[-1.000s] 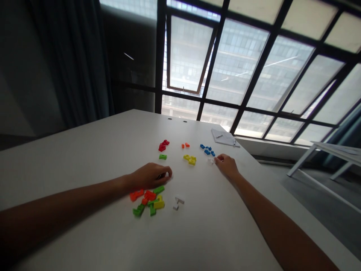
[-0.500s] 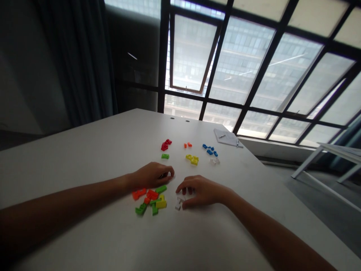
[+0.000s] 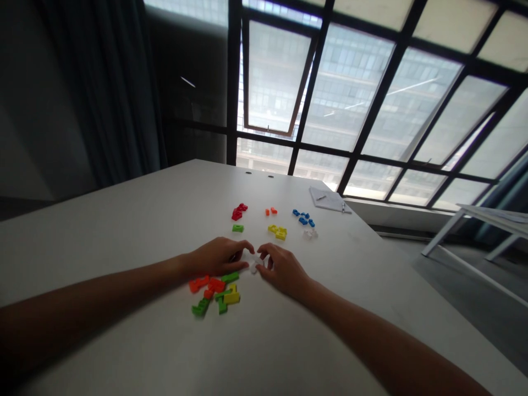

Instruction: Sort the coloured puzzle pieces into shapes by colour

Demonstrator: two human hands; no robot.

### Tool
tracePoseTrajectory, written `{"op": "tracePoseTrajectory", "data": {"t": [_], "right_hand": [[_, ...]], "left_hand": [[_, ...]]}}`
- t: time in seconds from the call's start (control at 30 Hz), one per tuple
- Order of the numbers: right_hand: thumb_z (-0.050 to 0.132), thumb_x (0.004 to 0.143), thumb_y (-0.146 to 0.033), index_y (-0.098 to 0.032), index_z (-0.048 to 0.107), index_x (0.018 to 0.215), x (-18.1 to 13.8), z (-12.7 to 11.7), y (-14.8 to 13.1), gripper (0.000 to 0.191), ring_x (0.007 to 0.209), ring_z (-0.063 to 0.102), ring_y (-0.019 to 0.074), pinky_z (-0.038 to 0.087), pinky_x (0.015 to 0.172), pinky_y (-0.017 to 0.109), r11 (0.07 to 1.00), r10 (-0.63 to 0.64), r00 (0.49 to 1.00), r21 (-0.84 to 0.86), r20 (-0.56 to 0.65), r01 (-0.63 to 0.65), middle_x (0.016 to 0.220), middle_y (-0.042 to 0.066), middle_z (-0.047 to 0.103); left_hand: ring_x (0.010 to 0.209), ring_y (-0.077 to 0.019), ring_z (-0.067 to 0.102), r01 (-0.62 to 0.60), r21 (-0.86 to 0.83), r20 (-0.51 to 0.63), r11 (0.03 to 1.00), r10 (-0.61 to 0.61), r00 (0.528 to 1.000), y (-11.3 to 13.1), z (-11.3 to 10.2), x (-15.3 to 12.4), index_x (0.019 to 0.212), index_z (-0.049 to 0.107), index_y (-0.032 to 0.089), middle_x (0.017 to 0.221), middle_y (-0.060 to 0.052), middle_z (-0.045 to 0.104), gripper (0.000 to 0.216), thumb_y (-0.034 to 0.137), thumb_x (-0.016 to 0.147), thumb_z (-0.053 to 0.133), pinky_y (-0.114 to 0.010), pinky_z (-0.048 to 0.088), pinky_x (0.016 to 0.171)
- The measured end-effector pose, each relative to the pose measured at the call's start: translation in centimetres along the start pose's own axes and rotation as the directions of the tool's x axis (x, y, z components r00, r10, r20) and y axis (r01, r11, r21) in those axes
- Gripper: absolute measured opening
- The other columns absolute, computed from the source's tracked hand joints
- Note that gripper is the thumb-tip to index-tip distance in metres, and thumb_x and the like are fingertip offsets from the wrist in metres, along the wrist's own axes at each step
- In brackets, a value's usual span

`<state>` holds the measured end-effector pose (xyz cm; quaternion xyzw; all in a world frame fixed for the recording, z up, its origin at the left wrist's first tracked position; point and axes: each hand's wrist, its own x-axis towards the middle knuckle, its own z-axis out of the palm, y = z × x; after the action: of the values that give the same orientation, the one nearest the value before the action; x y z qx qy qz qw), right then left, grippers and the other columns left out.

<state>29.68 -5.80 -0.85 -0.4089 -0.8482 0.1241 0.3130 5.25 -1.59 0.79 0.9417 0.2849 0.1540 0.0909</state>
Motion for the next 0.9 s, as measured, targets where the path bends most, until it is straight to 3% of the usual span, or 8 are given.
{"op": "tracePoseTrajectory", "data": {"t": [0.33,0.63,0.9], "right_hand": [[0.073,0.082,-0.020,-0.022,0.056,0.096,-0.14,-0.02,0.01,0.022,0.063,0.057,0.0119,0.046,0.058,0.024,1.000,0.029,0.999,0.012,-0.019,-0.029,0.084,-0.002,0.065],[0.073,0.083,-0.023,-0.023,0.056,0.093,-0.01,0.36,0.00,0.020,0.059,0.056,0.0112,0.043,0.056,0.024,0.999,0.034,0.997,-0.031,-0.074,-0.037,0.078,-0.003,0.064],[0.067,0.087,-0.024,-0.023,0.054,0.104,-0.15,0.15,-0.20,0.022,0.063,0.058,0.0121,0.045,0.059,0.025,1.000,-0.012,0.997,-0.014,-0.078,0.010,0.090,0.000,0.066]], "left_hand": [[0.067,-0.0148,0.063,-0.034,-0.055,0.031,0.998,0.035,0.999,-0.05,-0.14,-0.06,0.139,0.054,0.030,0.081,0.001,0.068,0.052,0.057,0.095,0.059,-0.022,0.040,0.061],[0.068,-0.0145,0.063,-0.044,-0.043,0.005,0.998,0.044,0.999,0.12,-0.22,-0.11,0.135,0.057,0.029,0.082,0.000,0.069,0.045,0.055,0.098,0.055,-0.023,0.041,0.063],[0.068,-0.0154,0.063,-0.016,-0.048,0.018,0.999,0.017,1.000,-0.09,-0.04,-0.07,0.133,0.055,0.028,0.082,0.001,0.068,0.045,0.055,0.097,0.055,-0.023,0.040,0.061]]}}
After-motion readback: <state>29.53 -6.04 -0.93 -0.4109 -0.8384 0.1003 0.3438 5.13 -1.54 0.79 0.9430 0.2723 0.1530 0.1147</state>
